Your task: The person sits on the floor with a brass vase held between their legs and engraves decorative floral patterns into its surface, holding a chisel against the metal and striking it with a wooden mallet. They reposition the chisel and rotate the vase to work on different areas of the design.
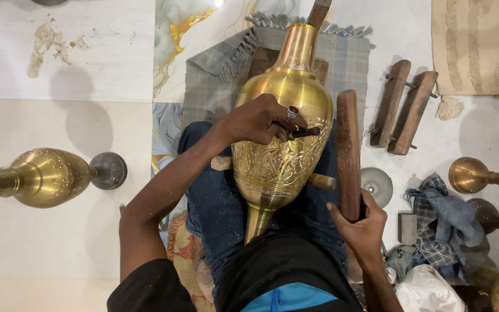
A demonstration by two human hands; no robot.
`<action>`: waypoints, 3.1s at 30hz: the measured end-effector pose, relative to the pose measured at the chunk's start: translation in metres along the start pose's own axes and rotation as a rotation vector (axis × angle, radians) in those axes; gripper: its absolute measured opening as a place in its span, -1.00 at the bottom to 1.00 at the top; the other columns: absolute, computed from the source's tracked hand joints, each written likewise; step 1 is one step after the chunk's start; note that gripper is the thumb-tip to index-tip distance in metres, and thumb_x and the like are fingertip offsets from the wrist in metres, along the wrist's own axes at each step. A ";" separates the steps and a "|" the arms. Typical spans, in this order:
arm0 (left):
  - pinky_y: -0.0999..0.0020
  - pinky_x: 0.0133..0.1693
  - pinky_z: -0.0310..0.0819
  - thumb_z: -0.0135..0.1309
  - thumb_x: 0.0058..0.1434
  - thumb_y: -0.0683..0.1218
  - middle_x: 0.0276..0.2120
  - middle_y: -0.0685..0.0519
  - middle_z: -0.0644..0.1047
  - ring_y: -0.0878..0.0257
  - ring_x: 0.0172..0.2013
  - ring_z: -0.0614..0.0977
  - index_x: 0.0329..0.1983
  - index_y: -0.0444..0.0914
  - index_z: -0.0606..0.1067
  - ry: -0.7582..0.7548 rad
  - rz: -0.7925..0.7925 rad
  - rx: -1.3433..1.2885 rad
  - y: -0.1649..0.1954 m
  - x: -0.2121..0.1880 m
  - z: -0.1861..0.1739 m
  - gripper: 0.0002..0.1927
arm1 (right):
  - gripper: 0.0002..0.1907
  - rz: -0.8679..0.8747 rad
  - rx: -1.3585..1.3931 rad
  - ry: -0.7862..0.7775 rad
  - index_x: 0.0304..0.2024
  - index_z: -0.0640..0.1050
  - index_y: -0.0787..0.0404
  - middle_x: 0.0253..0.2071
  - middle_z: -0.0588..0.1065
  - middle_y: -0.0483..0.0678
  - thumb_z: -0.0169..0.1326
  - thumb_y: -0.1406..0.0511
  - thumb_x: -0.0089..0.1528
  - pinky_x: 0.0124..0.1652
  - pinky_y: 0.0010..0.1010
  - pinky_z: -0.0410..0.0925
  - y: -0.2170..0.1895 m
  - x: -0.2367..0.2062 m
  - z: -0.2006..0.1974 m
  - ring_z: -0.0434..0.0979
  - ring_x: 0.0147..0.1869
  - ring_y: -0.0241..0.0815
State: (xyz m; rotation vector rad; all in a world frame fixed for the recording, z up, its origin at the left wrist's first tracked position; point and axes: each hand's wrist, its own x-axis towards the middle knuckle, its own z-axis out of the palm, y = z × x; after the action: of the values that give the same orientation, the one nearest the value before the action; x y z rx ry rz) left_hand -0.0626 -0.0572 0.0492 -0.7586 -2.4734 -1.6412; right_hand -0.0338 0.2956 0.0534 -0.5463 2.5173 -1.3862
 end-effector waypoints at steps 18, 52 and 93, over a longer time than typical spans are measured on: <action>0.39 -0.27 0.70 -0.06 -0.13 -0.48 -0.31 -0.13 0.69 0.22 -0.29 0.78 0.06 -0.37 0.59 -0.036 -0.028 -0.073 -0.003 0.002 0.002 -0.37 | -0.72 -0.071 -0.041 -0.043 -0.22 0.45 0.36 -0.47 0.46 0.04 0.24 0.41 0.08 -0.39 -0.36 0.33 -0.052 0.048 -0.005 0.45 -0.43 -0.21; 0.38 -0.19 0.73 -0.07 0.05 -0.48 -0.26 -0.15 0.68 0.18 -0.29 0.77 0.11 -0.39 0.54 0.150 -0.062 -0.129 0.007 -0.003 0.009 -0.47 | -0.55 0.057 0.053 -0.076 -0.04 0.50 0.38 -0.29 0.60 -0.02 0.31 0.40 0.04 -0.22 -0.44 0.43 -0.022 0.028 0.022 0.58 -0.23 -0.27; 0.27 -0.36 0.52 0.17 -0.18 -0.33 -0.45 -0.08 0.62 0.08 -0.42 0.68 -0.21 -0.33 0.62 -0.014 0.004 0.131 -0.004 0.005 0.004 -0.62 | -0.68 -0.021 -0.053 -0.036 -0.16 0.47 0.39 -0.43 0.52 0.11 0.21 0.42 0.06 -0.35 -0.29 0.40 -0.040 0.035 0.001 0.54 -0.38 -0.16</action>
State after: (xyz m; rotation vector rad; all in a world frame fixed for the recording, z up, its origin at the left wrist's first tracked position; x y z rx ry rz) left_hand -0.0682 -0.0528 0.0455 -0.7610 -2.5567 -1.4596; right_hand -0.0567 0.2602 0.0861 -0.6034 2.5332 -1.3073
